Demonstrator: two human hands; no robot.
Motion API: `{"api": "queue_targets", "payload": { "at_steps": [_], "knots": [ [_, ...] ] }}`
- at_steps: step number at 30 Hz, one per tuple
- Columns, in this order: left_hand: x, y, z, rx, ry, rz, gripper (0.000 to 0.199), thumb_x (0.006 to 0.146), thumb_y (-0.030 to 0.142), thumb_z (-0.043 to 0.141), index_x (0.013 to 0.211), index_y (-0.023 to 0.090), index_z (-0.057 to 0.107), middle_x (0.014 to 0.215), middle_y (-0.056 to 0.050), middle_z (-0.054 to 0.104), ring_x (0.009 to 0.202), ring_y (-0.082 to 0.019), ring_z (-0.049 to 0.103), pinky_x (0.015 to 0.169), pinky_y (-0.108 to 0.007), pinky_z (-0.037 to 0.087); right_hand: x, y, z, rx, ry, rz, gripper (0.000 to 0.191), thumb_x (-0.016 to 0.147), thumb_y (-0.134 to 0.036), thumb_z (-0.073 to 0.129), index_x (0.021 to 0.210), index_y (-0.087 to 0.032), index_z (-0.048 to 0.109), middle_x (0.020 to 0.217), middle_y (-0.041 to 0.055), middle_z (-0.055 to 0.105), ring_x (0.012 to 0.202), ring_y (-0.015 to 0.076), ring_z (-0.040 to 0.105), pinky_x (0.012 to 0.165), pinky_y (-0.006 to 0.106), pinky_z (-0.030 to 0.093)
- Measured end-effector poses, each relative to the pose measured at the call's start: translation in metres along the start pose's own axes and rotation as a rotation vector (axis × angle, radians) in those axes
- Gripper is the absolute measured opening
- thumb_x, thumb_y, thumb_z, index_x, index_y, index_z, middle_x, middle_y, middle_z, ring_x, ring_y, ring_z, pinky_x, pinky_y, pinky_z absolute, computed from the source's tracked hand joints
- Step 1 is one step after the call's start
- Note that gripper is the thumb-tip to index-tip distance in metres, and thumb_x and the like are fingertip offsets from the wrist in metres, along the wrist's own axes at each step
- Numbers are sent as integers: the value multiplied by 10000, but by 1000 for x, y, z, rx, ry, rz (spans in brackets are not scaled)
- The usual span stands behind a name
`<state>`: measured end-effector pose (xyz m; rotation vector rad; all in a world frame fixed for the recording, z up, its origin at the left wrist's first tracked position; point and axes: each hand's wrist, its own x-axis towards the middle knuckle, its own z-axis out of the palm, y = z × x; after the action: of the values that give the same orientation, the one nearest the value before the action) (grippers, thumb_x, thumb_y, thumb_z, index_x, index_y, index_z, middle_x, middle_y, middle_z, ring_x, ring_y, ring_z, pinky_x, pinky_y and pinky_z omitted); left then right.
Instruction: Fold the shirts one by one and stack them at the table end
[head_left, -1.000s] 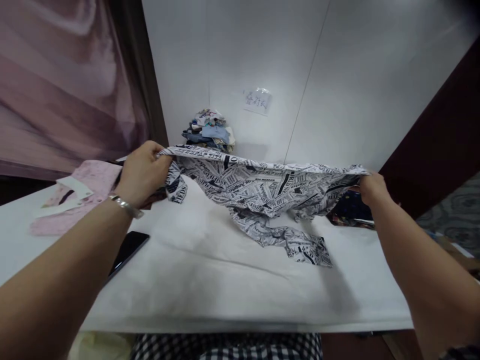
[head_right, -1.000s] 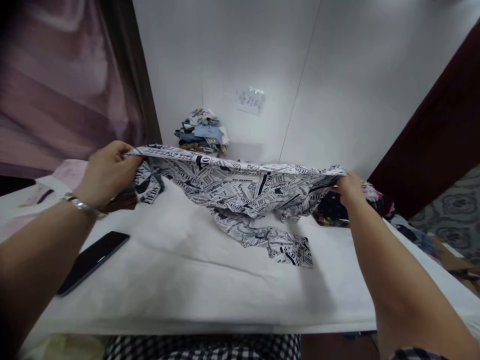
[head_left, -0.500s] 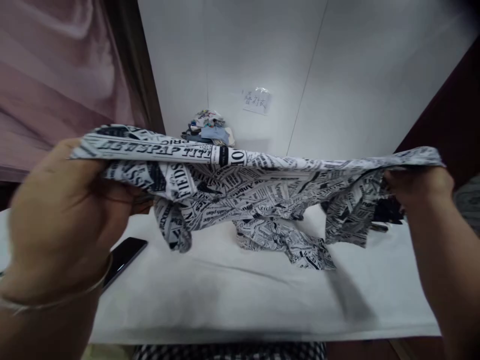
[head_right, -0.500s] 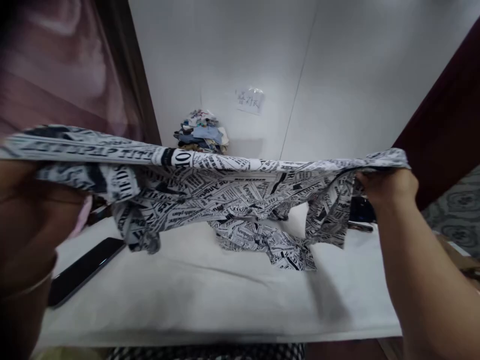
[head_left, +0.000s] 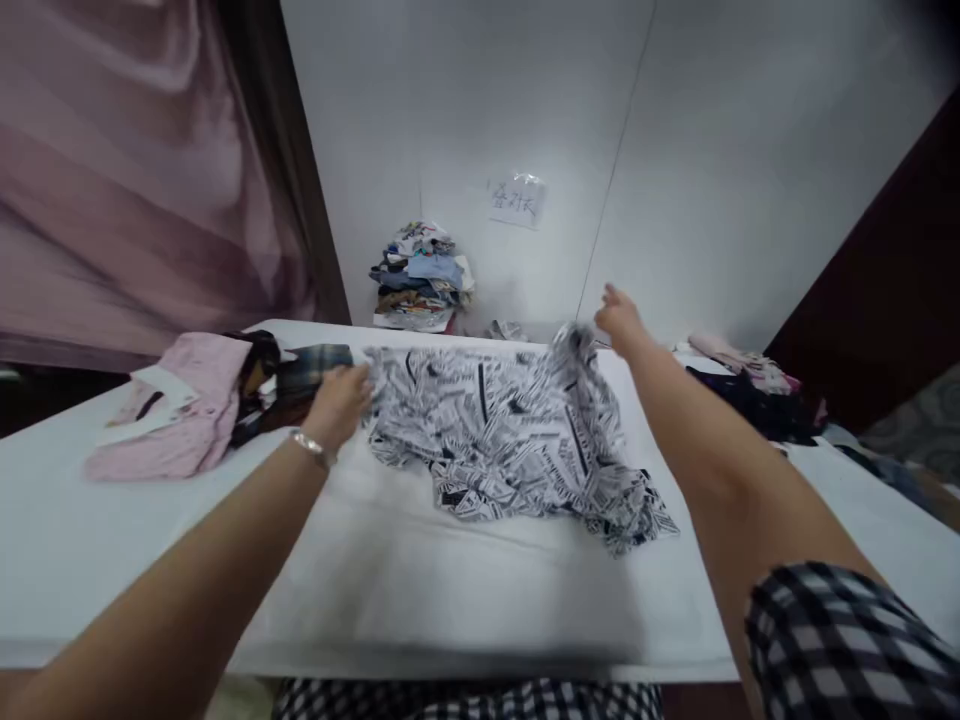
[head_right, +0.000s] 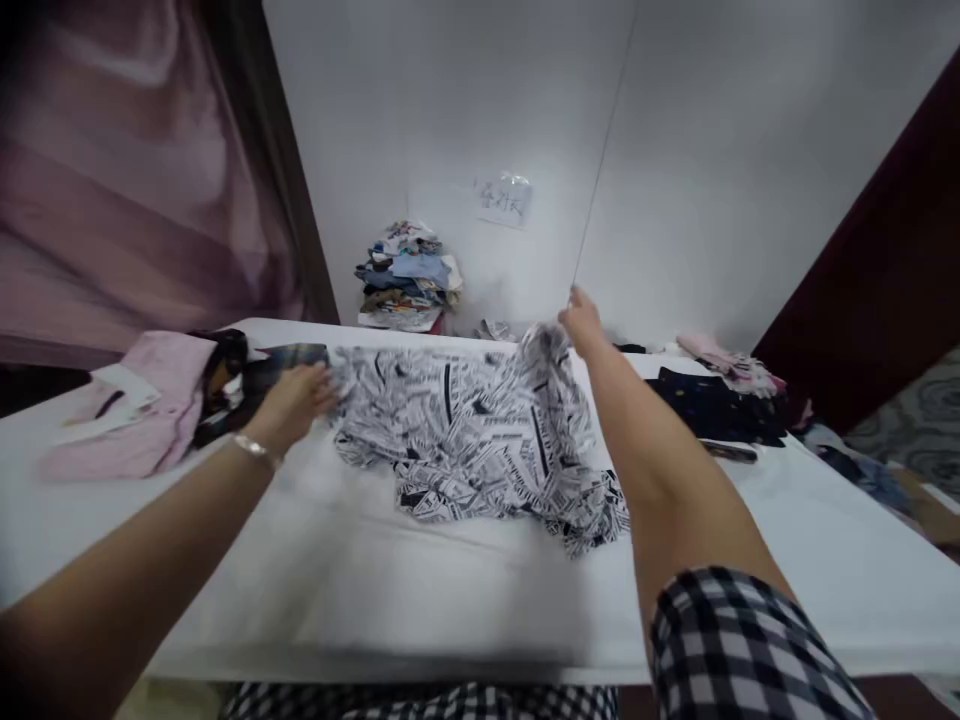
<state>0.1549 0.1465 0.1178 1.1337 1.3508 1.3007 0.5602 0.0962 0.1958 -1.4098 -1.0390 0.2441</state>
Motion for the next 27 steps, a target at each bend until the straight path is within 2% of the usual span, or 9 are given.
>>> {"api": "queue_targets", "payload": {
  "at_steps": [2,3,6,8,11,16,20,23,27],
  "knots": [
    [-9,-34,-11,93,-13,42,373,730,327,606,1065,174,547,1103,-110,649,1005,-221,623,869,-383,502,-50,15,14,-80,-179,58,405,763,-127,567,1168,-119,587,1124,110,662,1043,192,599,899,368,484],
    [-16,-49,-17,194,-66,87,388,710,352,624,1053,178,572,1114,-106,652,1034,-234,614,903,-392,486,-81,21,16,-115,-343,54,361,798,-166,555,1153,-153,616,1140,99,667,1048,195,605,913,377,485],
    [-36,-84,-27,622,-335,326,419,748,422,570,1094,190,611,1203,-109,635,1133,-271,572,997,-426,429,-180,37,9,-273,-858,-15,299,896,-325,481,1132,-285,660,1168,46,673,1053,216,623,915,428,500],
    [-43,-100,-27,853,-472,507,427,782,384,531,1164,206,597,1301,-103,587,1224,-273,512,1057,-426,378,-233,47,-2,-437,-971,-179,402,888,-349,508,1284,-312,565,1348,39,559,1236,241,509,1036,467,401],
    [-39,-114,-18,1100,-496,652,451,771,267,536,1218,226,577,1393,-98,510,1305,-268,431,1091,-421,331,-274,70,-23,-776,-912,-317,578,833,-259,555,1400,-275,442,1470,84,411,1350,295,369,1079,528,319],
    [-18,-116,-4,1279,-423,608,291,806,173,443,974,223,675,1143,-123,663,1178,-278,521,973,-438,395,-258,112,-77,-1126,-631,-313,496,765,-72,454,1210,-207,627,1265,137,603,1167,314,553,942,491,451],
    [-13,-104,-6,1271,-375,602,308,836,180,379,938,211,668,1055,-130,678,1114,-267,551,945,-418,390,-236,121,-121,-1145,-526,-295,381,829,-147,392,1054,-218,691,1030,104,701,929,272,649,815,414,519],
    [-18,-93,-14,1244,-345,652,321,837,191,365,972,219,654,1099,-107,670,1121,-249,547,970,-406,369,-227,117,-135,-1118,-422,-262,364,874,-261,382,1085,-225,676,1097,92,681,936,265,646,740,375,528],
    [-30,-79,-28,1191,-302,717,313,828,211,374,967,208,655,1091,-95,684,1084,-243,573,988,-391,361,-202,114,-132,-970,-344,-201,346,831,-304,426,1039,-232,694,1021,73,700,838,240,653,699,351,509]
  ]
}}
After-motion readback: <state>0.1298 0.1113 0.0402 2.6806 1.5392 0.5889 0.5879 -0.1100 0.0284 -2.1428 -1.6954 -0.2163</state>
